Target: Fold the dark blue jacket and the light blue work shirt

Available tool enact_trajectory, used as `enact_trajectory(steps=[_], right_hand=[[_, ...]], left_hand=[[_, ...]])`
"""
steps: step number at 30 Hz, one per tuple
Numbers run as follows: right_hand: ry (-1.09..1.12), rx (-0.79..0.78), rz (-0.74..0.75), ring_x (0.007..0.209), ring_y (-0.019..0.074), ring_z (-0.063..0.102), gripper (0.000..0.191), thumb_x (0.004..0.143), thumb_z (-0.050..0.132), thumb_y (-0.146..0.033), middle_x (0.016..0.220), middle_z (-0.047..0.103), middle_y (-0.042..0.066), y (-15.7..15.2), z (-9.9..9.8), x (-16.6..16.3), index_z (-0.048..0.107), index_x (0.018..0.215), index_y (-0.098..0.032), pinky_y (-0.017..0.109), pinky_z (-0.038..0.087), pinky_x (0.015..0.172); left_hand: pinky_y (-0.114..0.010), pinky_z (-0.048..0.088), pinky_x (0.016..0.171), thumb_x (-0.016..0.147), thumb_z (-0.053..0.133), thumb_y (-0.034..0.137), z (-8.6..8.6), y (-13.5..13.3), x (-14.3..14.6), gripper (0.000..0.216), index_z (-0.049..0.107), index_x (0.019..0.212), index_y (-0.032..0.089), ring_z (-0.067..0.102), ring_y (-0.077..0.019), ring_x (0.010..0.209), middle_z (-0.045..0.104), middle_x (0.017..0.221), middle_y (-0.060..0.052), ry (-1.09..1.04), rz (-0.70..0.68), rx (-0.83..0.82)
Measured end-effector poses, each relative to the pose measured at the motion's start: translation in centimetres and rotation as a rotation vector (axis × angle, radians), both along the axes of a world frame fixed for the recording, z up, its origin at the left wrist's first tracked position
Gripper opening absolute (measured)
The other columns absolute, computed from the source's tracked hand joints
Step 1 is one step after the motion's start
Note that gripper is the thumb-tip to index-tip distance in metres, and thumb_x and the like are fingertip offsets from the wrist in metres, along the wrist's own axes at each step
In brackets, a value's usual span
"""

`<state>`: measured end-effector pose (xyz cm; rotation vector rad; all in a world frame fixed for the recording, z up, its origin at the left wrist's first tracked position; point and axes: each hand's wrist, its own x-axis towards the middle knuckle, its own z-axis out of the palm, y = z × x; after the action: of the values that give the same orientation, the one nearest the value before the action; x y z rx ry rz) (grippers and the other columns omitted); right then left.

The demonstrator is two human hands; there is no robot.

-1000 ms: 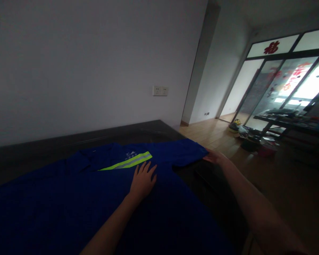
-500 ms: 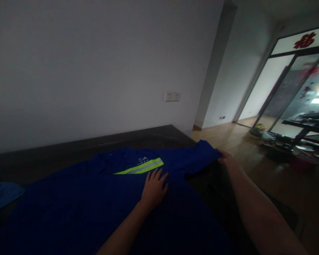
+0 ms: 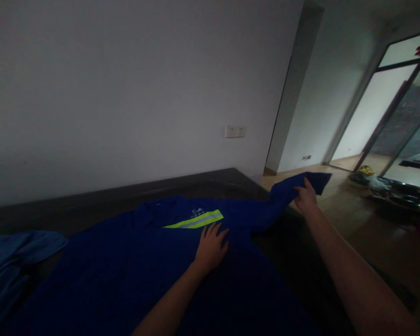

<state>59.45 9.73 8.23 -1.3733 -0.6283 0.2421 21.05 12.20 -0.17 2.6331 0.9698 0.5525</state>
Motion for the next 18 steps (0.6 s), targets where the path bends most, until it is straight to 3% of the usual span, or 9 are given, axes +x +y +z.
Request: enact_trajectory(steps=[3,6,8,10,13,16,18], right_hand=[[-0.207,0.093,0.055,0.119,0.0187,0.055,0.072,0.073,0.047,-0.010,0.137,0.053,0.001,2.1,2.5,-4.5,0.038,0.142,-0.027,0.035,0.048,0.097],[-0.431,0.184,0.217,0.128,0.0190,0.046,0.070,0.073,0.046,-0.012,0.140,0.051,0.001,3.4,4.3,-11.2,0.040,0.142,-0.024,0.040,0.039,0.107],[-0.610,0.177,0.341,0.132,0.0175,0.041,0.064,0.077,0.045,-0.013,0.142,0.048,-0.001,3.4,4.1,-16.6,0.045,0.140,-0.025,0.039,0.029,0.113],[-0.769,0.110,0.491,0.133,0.0162,0.040,0.058,0.082,0.041,-0.013,0.142,0.048,-0.001,2.8,2.5,-22.2,0.046,0.139,-0.025,0.038,0.027,0.114],[-1.016,-0.054,0.791,0.128,0.0150,0.045,0.056,0.085,0.031,-0.007,0.138,0.053,0.002,1.0,-2.1,-29.0,0.048,0.136,-0.022,0.037,0.031,0.111],[-1.285,-0.360,0.954,0.118,0.0213,0.053,0.042,0.086,0.038,-0.008,0.121,0.064,0.009,-0.8,-6.5,-32.4,0.062,0.119,-0.019,0.046,0.031,0.108],[-1.387,-0.458,0.971,0.117,0.0248,0.053,0.031,0.087,0.044,-0.013,0.116,0.066,0.011,-1.4,-8.1,-33.1,0.066,0.108,-0.019,0.053,0.026,0.108]], left_hand=[[-0.044,0.024,0.114,0.087,0.050,0.025,0.2,1.0,-0.1,0.038,0.058,0.124,0.023,0.036,-0.0234,0.135,0.046,0.143,-0.007,-0.258,-0.019,-0.201],[-0.040,0.031,0.111,0.087,0.050,0.025,1.0,2.6,-1.3,0.033,0.060,0.117,0.018,0.046,-0.0231,0.128,0.054,0.134,-0.011,-0.667,0.029,-0.558],[-0.042,0.038,0.106,0.087,0.050,0.029,1.9,3.6,-3.3,0.030,0.060,0.113,0.018,0.052,-0.0245,0.122,0.058,0.128,-0.012,-0.948,0.099,-0.832],[-0.042,0.044,0.100,0.089,0.050,0.032,3.0,4.3,-6.3,0.029,0.058,0.112,0.018,0.056,-0.0252,0.118,0.059,0.126,-0.013,-1.146,0.148,-1.063],[-0.044,0.048,0.095,0.092,0.046,0.033,4.1,4.6,-11.8,0.027,0.056,0.112,0.018,0.058,-0.0256,0.115,0.058,0.127,-0.014,-1.194,0.256,-1.257],[-0.044,0.050,0.092,0.092,0.046,0.035,4.2,4.5,-16.4,0.029,0.053,0.114,0.019,0.058,-0.0262,0.114,0.055,0.130,-0.016,-1.107,0.447,-1.269],[-0.043,0.051,0.089,0.090,0.049,0.035,3.9,4.2,-18.2,0.031,0.051,0.117,0.019,0.058,-0.0261,0.114,0.054,0.131,-0.016,-1.056,0.491,-1.202]])
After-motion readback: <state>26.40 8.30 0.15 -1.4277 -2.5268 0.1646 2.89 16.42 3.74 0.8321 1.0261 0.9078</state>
